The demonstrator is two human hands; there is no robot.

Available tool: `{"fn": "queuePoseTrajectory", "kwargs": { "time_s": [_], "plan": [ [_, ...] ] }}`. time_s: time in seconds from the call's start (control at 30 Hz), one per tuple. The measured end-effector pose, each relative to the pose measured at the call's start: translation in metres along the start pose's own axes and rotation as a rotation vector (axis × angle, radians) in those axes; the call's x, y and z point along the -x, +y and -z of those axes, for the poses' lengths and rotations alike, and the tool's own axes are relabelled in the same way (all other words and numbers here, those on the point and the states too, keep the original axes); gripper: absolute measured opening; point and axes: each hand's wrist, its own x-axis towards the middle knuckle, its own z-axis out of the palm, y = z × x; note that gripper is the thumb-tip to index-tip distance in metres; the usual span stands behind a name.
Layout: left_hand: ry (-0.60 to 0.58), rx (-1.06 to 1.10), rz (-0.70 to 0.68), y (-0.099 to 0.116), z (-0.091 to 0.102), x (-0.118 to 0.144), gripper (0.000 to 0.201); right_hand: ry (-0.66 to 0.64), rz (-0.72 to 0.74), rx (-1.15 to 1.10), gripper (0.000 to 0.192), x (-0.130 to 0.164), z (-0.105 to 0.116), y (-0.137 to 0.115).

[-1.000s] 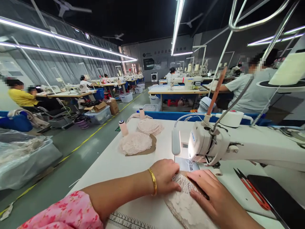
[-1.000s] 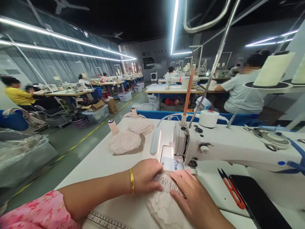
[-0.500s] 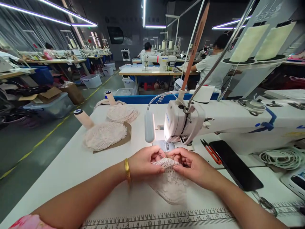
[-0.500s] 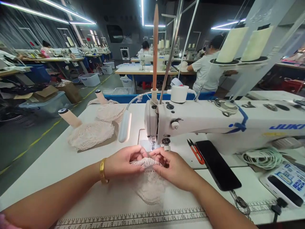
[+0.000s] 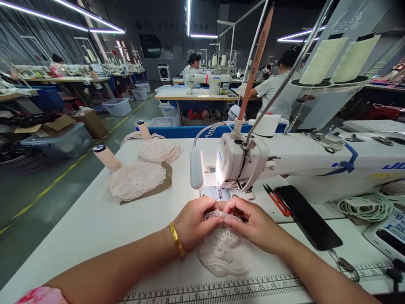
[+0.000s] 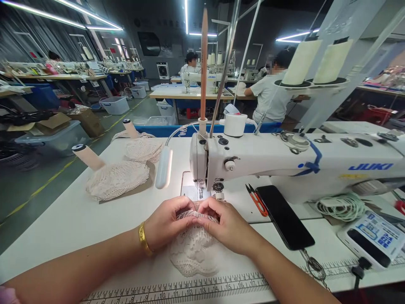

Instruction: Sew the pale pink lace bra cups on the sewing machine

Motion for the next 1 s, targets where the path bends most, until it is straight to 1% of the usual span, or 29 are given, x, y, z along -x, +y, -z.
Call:
{"fn": "queuePoseTrajectory", "kwargs": {
  "time_s": [0.07,0.17,0.27,0.37,0.43,0.53,0.63,0.73,0.8,0.9,1.0],
  "plan": [
    [0.049,-0.028,-0.059,0.0,-0.002,0.001,0.024,0.055,0.072,0.119,0.013,0.001,-0.002,-0.001],
    [0.116,-0.053,-0.153,0.001,-0.003,0.002,0.021,0.088,0.162,0.192,0.013,0.003,-0.004,0.001],
    [0.159,-0.059,-0.217,0.003,-0.004,0.004,0.017,0.124,0.158,0.18,0.012,0.004,-0.006,0.005],
    [0.165,-0.03,-0.251,0.004,-0.006,0.005,0.013,0.134,0.147,0.171,0.008,0.004,-0.008,0.005],
    [0.163,0.003,-0.243,0.005,-0.008,0.005,0.012,0.133,0.173,0.175,0.01,0.005,-0.009,0.004],
    [0.165,0.035,-0.182,0.006,-0.009,0.005,0.01,0.156,0.21,0.192,0.016,0.005,-0.011,0.005],
    [0.174,0.078,-0.112,0.008,-0.01,0.005,0.007,0.193,0.264,0.224,0.017,0.005,-0.013,0.007],
    [0.17,0.122,-0.069,0.009,-0.011,0.003,0.009,0.221,0.328,0.239,0.015,0.005,-0.013,0.008],
    [0.163,0.117,-0.076,0.009,-0.011,0.002,0.008,0.231,0.338,0.254,0.015,0.004,-0.013,0.009],
    [0.163,0.102,-0.122,0.009,-0.01,0.001,0.002,0.248,0.323,0.287,0.017,0.003,-0.013,0.007],
    [0.161,0.1,-0.138,0.008,-0.008,0.001,0.007,0.26,0.287,0.308,0.018,0.003,-0.013,0.005]
  ]
}}
